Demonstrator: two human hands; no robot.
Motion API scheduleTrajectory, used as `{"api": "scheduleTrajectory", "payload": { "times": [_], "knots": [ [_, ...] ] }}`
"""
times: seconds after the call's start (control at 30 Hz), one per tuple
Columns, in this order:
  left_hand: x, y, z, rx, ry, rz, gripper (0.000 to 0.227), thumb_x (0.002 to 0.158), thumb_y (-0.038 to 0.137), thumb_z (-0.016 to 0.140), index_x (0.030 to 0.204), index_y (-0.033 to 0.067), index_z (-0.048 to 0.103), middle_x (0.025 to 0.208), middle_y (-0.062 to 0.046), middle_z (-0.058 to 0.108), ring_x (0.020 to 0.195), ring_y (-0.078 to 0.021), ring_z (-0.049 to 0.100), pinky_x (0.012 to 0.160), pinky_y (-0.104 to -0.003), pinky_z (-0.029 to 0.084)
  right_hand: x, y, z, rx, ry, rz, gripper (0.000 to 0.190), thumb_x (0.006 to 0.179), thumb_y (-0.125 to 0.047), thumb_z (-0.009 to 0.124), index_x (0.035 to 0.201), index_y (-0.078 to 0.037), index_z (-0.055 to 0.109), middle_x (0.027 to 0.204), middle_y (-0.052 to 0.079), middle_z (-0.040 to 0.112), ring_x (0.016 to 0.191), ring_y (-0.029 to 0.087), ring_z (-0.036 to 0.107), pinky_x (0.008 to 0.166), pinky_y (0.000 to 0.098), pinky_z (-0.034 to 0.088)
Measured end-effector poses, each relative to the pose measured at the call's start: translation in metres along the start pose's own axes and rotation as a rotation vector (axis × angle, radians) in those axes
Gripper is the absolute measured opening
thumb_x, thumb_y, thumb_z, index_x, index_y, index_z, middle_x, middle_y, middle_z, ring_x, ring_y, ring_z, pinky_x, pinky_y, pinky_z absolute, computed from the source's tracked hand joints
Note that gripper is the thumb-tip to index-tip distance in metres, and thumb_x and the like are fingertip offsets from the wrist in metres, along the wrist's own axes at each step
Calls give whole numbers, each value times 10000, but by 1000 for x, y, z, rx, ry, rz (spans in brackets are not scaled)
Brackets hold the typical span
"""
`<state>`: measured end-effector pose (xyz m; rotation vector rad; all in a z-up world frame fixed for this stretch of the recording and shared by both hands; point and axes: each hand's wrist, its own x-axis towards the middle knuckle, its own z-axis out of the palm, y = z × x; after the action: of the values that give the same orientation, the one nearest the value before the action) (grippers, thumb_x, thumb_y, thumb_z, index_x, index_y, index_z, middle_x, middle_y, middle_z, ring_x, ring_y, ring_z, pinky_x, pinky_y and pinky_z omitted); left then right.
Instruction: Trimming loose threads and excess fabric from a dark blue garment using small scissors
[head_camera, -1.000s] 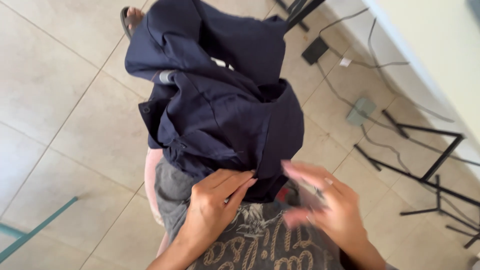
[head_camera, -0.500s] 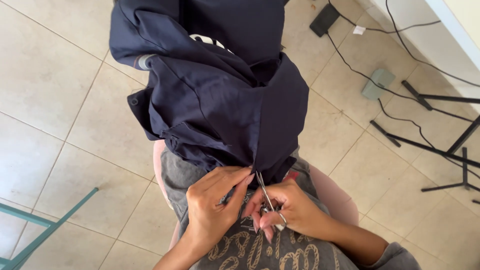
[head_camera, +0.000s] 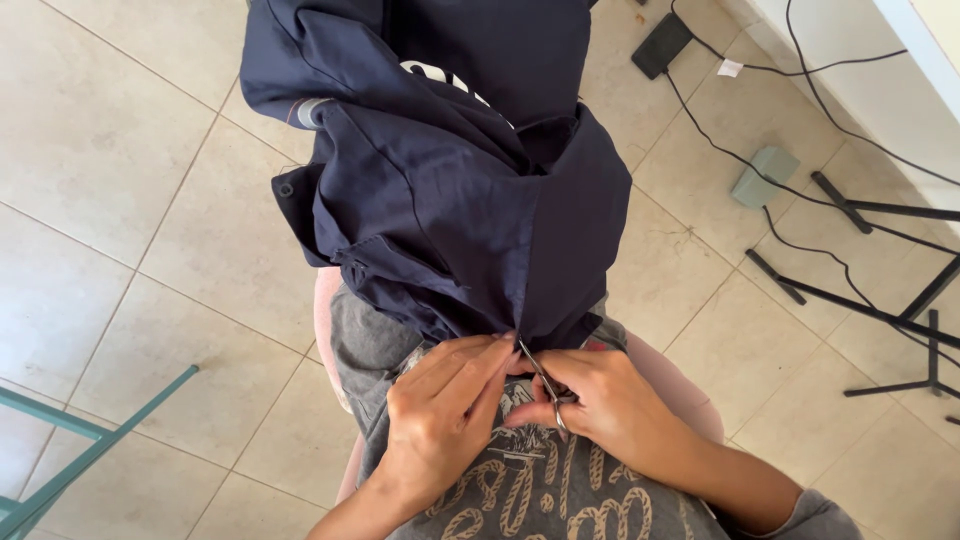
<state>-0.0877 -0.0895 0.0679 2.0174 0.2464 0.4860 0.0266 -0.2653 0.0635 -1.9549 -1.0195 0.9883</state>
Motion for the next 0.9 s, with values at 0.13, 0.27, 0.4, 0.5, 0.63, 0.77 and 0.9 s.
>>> {"api": "scheduleTrajectory", "payload": {
  "times": [0.13, 0.27, 0.4, 0.5, 0.63, 0.77, 0.9],
  "knots": [
    [0, 0, 1, 8, 17, 14, 131, 996, -95, 711, 1119, -75, 750, 1039, -142, 812, 955, -309, 820, 912, -360, 691, 4, -4, -1, 117, -2, 5, 336, 837, -352, 902, 1029, -117, 758, 706, -62, 704, 473, 74, 666, 624, 253, 576],
    [-2, -2, 1, 36, 5, 28, 134, 1000, -91, 708, 1125, -80, 751, 1057, -149, 810, 969, -320, 817, 929, -376, 696, 3, -4, 5, 190, 2, 69, 250, 868, -328, 885, 916, -123, 751, 499, -29, 688, 411, 44, 687, 615, 193, 573],
    [-2, -2, 3, 10, 19, -17, 121, 994, -89, 712, 1100, -65, 763, 1047, -159, 815, 956, -318, 823, 903, -355, 690, 11, -17, -7, 381, -74, 154, 162, 918, -221, 858, 848, -95, 783, 408, 20, 642, 445, 69, 692, 647, 198, 654],
    [-2, -1, 3, 34, 28, -33, 117, 983, -81, 737, 1095, -56, 762, 1010, -144, 809, 933, -297, 817, 873, -337, 688, 14, -21, -14, 526, -192, 294, 193, 874, -247, 895, 883, -68, 825, 444, 38, 684, 404, 67, 662, 560, 190, 584],
    [0, -2, 0, 95, 17, 44, 109, 996, -93, 720, 1102, -87, 745, 1048, -164, 791, 959, -311, 812, 905, -361, 692, 15, -19, -14, 397, -186, 260, 224, 861, -292, 913, 888, -103, 797, 475, 8, 681, 411, 59, 679, 605, 209, 631],
    [-2, -3, -1, 119, 15, 66, 113, 1005, -110, 696, 1111, -100, 734, 1067, -173, 779, 981, -313, 807, 916, -369, 692, 16, -12, -9, 262, -174, 247, 219, 863, -337, 914, 889, -160, 789, 522, -19, 688, 399, 36, 658, 559, 189, 563],
    [-3, -4, -1, 124, 28, 51, 107, 998, -102, 708, 1097, -87, 747, 1062, -170, 787, 973, -310, 809, 912, -365, 689, 15, -13, 1, 331, -85, 150, 198, 896, -251, 892, 812, -125, 765, 435, -11, 616, 400, 33, 590, 539, 183, 534]
  ]
}}
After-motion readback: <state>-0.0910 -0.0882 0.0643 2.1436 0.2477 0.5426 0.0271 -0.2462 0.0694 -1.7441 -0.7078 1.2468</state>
